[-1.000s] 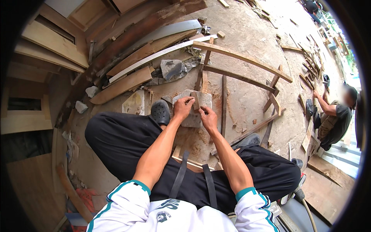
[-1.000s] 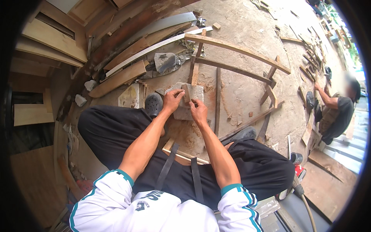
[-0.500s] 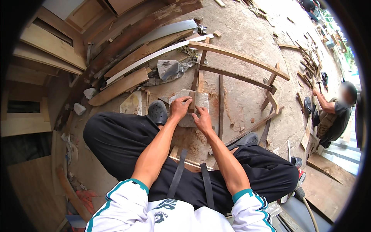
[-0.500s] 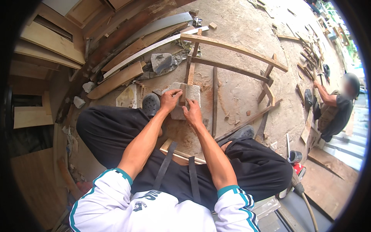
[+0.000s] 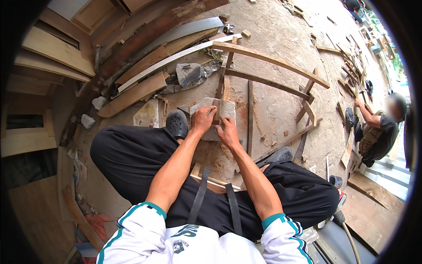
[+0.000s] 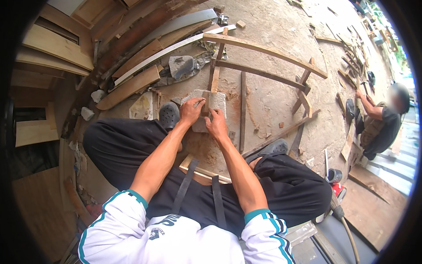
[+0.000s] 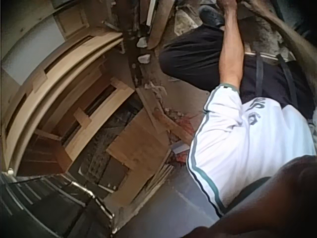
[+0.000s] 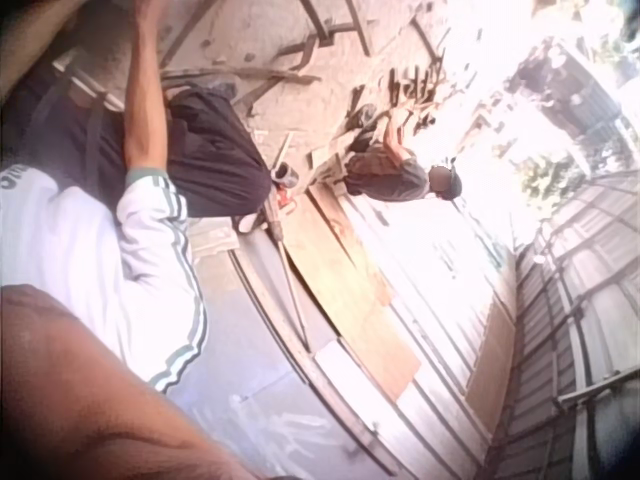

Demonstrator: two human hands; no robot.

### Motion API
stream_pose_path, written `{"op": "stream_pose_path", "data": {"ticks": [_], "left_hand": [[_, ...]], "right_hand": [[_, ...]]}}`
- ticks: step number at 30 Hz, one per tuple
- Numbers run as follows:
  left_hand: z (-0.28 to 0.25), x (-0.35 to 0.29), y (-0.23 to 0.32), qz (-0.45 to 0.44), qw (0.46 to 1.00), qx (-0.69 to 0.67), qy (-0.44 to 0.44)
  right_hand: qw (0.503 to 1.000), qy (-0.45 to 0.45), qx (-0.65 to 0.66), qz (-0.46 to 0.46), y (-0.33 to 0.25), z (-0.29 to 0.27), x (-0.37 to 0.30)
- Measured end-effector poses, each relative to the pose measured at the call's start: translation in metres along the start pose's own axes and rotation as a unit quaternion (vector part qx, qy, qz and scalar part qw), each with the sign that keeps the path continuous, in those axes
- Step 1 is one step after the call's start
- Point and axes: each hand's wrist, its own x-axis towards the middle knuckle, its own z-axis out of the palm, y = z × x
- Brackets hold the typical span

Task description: The person sits on the floor and assembles a small wooden frame using a hammer and nails. They position wooden pieces on concrete blocks, insert nails, and hammer them to secure the joints.

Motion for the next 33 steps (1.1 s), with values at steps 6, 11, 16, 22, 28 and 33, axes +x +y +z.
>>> {"op": "stream_pose_path", "data": {"ticks": [6,11,16,22,28,33], "left_hand": [[0.003,-0.002,0.005,0.060,0.998,-0.012,0.022],[0.005,-0.006,-0.005,0.093,0.995,-0.011,0.041],[0.012,-0.008,-0.001,0.105,0.992,-0.006,0.073],[0.020,-0.013,-0.002,0.111,0.988,0.023,0.101],[0.029,-0.013,0.003,0.091,0.988,0.052,0.110],[0.036,-0.011,0.004,0.014,0.995,0.030,0.095]], "right_hand": [[0.994,0.045,0.102,-0.009,0.019,-0.008,-0.002],[0.975,0.180,0.020,0.131,0.083,-0.046,-0.026],[0.906,0.183,-0.101,0.367,0.190,-0.077,-0.086],[0.907,0.203,-0.075,0.361,0.215,-0.113,-0.085],[0.926,0.223,-0.052,0.301,0.210,-0.187,-0.086],[0.916,0.227,-0.058,0.326,0.233,-0.266,-0.148]]}}
